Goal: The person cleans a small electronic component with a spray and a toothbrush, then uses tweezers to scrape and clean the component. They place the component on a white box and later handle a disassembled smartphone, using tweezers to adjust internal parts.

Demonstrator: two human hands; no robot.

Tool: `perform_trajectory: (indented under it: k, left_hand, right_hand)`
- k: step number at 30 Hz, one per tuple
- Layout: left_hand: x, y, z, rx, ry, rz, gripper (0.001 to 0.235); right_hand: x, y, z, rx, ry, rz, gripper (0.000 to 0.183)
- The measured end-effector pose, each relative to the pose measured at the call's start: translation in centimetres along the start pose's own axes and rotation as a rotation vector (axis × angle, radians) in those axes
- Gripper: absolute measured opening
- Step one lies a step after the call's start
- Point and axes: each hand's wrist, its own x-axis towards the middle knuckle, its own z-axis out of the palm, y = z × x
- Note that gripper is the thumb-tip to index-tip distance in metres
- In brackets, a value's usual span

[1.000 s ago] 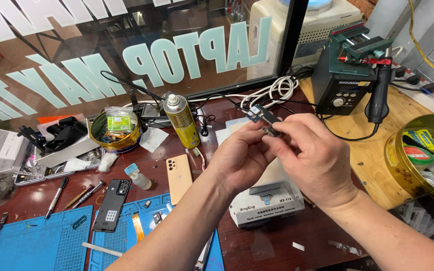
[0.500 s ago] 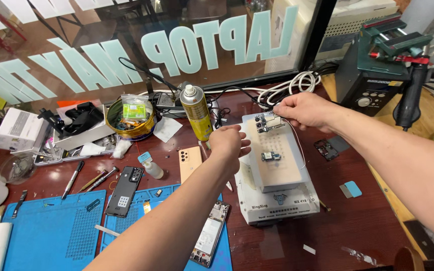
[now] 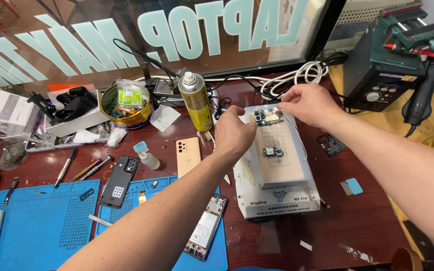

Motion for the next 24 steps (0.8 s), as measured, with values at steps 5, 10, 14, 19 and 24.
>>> perform_trajectory:
  k: [5,10,14,19,24]
  left_hand:
    - [-0.5,-0.7,0.3,-0.023,-0.017,-0.063,0.060]
    - [-1.6,-1.0,0.2,0.021,-0.119,-0.159,0.069]
    - [-1.8,-0.5,0.2,0.022,-0.103,-0.162,0.065]
    - [-2.9,-0.1,-0.6,0.064,-0.047,-0.134,0.064]
    - [-7.4,-0.5,-1.4,0.211,-0.001,0.304,0.050]
  right_hand:
    - [-4.1,-0.5,1.9,-0.084,0.286,0.058,0.036]
    - [-6.4,0.4,3.4,-0.008,0.283,0.161,0.035]
    - [-6.6,1.0,2.7,0.104,0.279,0.093,0.031]
    - [-10.6,2.2,0.0,0.113,0.299,0.030,0.022]
    - [-14.2,1.5,-0.5,-0.108,0.280,-0.311,0.030]
